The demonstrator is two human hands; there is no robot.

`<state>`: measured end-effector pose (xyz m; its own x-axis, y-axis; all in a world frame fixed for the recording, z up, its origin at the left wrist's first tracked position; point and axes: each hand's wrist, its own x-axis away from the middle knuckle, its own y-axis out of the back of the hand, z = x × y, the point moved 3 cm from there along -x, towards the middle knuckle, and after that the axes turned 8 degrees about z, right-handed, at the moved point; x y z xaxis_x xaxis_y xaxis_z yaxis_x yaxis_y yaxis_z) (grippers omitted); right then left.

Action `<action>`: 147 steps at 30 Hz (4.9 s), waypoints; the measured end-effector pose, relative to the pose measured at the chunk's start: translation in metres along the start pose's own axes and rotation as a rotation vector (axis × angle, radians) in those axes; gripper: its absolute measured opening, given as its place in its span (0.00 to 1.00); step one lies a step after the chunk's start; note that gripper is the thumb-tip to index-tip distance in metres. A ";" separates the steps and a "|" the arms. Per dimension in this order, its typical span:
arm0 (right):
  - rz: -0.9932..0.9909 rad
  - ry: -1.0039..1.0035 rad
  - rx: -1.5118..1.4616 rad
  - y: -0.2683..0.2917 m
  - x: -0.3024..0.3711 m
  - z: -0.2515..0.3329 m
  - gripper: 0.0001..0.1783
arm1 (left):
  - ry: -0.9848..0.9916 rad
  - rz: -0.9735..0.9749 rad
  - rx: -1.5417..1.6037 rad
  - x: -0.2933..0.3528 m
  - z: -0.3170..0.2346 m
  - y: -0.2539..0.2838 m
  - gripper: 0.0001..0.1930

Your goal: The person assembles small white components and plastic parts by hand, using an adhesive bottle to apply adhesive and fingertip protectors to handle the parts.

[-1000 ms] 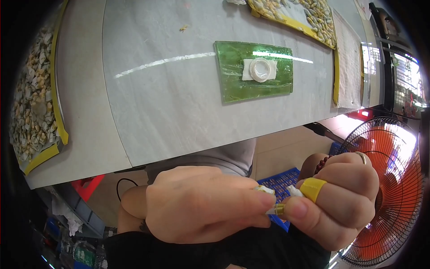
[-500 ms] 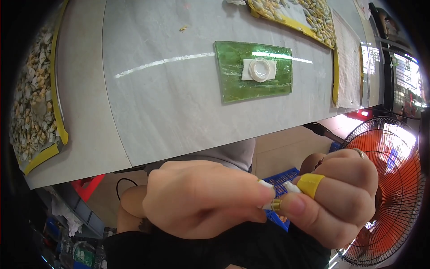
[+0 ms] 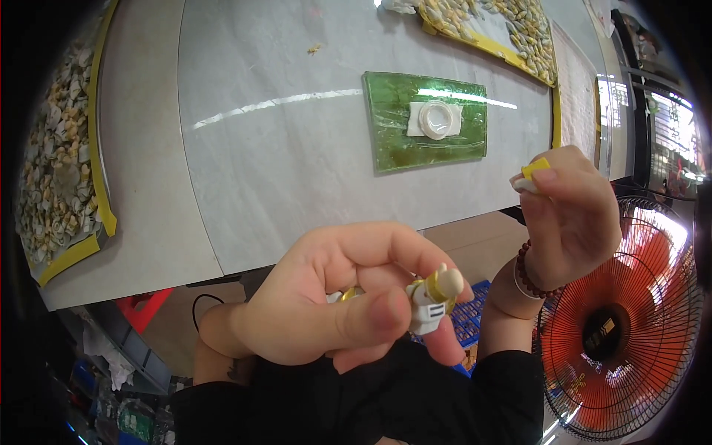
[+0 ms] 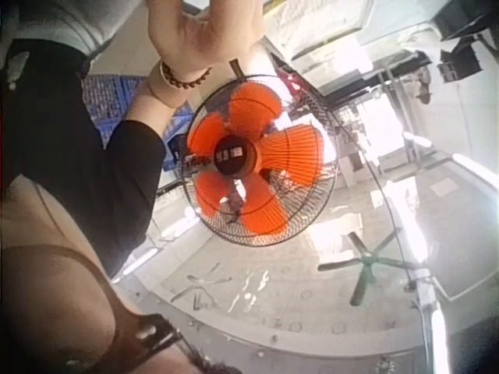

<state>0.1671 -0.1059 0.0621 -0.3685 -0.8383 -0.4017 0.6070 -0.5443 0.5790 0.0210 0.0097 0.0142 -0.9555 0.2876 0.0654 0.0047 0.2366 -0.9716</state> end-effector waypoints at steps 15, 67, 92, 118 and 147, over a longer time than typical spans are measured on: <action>0.224 -0.052 0.386 -0.018 -0.018 -0.026 0.08 | -0.151 -0.026 -0.036 0.012 -0.001 0.018 0.27; -0.035 0.196 0.167 -0.043 0.002 0.040 0.13 | -0.306 -0.208 -0.332 0.003 0.004 0.017 0.20; 0.122 0.091 -0.374 -0.039 0.010 0.031 0.16 | -0.696 -0.067 -1.412 0.015 -0.010 -0.009 0.11; -0.167 0.157 -0.138 -0.055 0.033 0.018 0.16 | -0.653 -0.200 -0.960 0.005 -0.001 0.000 0.12; 0.086 -0.045 0.450 0.028 -0.021 -0.040 0.10 | -0.271 -2.145 -2.181 0.164 -0.173 0.004 0.18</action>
<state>0.2199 -0.1026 0.0589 -0.3664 -0.8761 -0.3134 0.2745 -0.4236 0.8633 -0.0852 0.2182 0.0600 -0.3031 -0.9044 -0.3002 -0.1929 -0.2503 0.9488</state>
